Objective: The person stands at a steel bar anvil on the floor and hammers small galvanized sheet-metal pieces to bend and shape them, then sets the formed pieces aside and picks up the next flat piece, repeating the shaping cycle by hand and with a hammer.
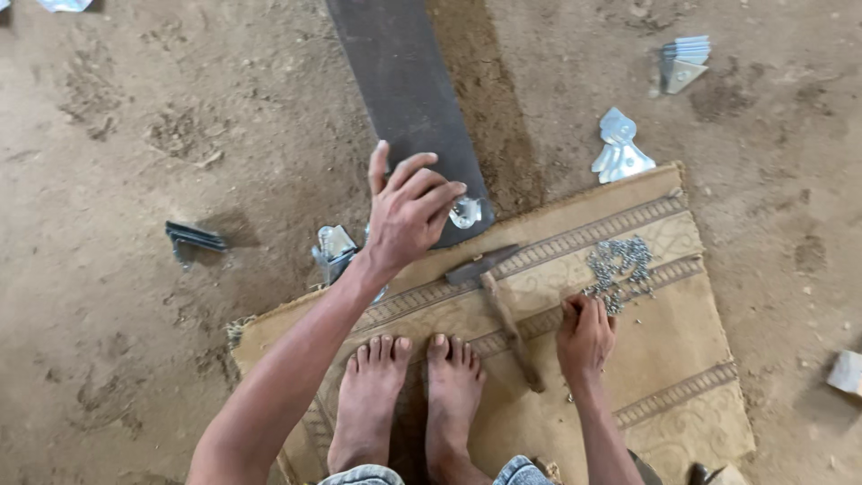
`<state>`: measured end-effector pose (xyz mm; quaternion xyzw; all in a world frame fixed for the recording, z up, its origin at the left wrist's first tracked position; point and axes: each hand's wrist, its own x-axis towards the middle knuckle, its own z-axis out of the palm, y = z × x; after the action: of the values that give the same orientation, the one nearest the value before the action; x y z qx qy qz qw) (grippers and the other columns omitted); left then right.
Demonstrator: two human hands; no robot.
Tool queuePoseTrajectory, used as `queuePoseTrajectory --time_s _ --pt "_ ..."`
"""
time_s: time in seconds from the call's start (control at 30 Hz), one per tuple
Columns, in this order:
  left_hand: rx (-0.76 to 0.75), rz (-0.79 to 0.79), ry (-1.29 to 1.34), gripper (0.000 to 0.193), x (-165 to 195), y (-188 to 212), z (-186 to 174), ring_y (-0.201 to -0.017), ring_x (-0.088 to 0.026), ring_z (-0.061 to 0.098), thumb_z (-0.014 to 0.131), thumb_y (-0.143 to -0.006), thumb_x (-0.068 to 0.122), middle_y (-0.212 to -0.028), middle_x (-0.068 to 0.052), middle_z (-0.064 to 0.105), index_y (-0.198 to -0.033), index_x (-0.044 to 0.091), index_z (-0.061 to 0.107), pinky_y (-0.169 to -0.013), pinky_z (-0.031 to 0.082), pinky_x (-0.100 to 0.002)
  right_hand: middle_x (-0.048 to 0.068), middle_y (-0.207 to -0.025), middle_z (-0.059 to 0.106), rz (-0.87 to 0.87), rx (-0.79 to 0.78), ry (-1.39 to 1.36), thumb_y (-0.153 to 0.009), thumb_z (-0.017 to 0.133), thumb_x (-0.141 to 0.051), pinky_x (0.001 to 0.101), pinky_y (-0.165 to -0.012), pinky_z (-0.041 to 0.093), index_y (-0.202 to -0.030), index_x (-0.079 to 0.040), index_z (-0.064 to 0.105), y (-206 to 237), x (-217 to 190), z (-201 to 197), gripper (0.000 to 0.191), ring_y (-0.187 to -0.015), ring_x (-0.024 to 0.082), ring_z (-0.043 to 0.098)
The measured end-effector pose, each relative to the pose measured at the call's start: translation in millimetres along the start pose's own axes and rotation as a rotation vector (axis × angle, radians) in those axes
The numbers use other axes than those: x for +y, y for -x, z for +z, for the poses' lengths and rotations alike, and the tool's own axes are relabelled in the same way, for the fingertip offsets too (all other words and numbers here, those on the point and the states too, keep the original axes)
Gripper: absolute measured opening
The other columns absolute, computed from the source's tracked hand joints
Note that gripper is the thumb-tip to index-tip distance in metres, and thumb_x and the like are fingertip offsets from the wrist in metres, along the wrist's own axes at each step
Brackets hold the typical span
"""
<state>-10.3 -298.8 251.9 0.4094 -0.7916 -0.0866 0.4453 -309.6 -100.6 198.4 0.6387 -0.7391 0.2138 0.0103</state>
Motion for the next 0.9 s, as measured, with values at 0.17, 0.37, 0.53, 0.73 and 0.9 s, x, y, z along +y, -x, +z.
queuePoseTrajectory --time_s 0.17,0.37,0.53,0.73,0.9 --pt "-0.051 -0.084 0.303 0.029 1 -6 -4 -0.108 -0.021 0.068 0.074 -0.094 0.005 -0.094 -0.004 0.064 -0.121 0.015 0.078 -0.122 0.042 -0.049 0.008 -0.113 0.076 -0.158 0.129 -0.546 -0.102 0.07 -0.008 0.0301 -0.082 0.061 -0.112 -0.004 0.072 -32 -92 33 0.01 -0.1 0.019 0.077" --pt "-0.177 -0.847 0.644 0.03 4 -13 -5 -0.086 -0.023 0.059 0.071 -0.092 0.01 -0.089 -0.001 0.059 -0.12 0.021 0.074 -0.085 0.051 -0.055 0.022 -0.145 0.051 -0.061 0.062 -0.509 -0.094 0.066 -0.004 0.0528 -0.115 0.038 -0.112 -0.003 0.065 -69 -133 59 0.019 -0.142 0.038 0.043" --pt "-0.074 -0.154 0.385 0.032 -2 -4 0 -0.105 -0.022 0.071 0.07 -0.094 0.0 -0.09 -0.006 0.061 -0.122 0.015 0.075 -0.125 0.034 -0.056 0.02 -0.127 0.057 0.04 -0.168 0.012 -0.088 0.065 -0.026 0.0512 -0.096 0.042 -0.128 -0.005 0.06 34 -86 19 0.045 -0.118 0.036 0.05" --pt "-0.069 -0.097 0.284 0.033 -5 7 12 -0.109 -0.022 0.071 0.071 -0.093 0.002 -0.092 -0.006 0.065 -0.122 0.018 0.076 -0.126 0.031 -0.056 0.01 -0.087 0.065 0.427 -0.495 0.022 -0.101 0.053 -0.037 0.0422 -0.068 0.047 -0.12 -0.01 0.064 74 -49 -33 0.035 -0.076 0.024 0.061" --pt "-0.084 -0.083 0.279 0.036 -6 9 13 -0.101 -0.02 0.069 0.073 -0.092 0.003 -0.105 -0.008 0.07 -0.125 0.019 0.074 -0.127 0.03 -0.055 0.002 -0.051 0.054 0.266 -0.312 -0.246 -0.098 0.045 -0.035 0.03 -0.041 0.038 -0.102 -0.005 0.066 54 -66 -95 0.037 -0.039 0.013 0.047"
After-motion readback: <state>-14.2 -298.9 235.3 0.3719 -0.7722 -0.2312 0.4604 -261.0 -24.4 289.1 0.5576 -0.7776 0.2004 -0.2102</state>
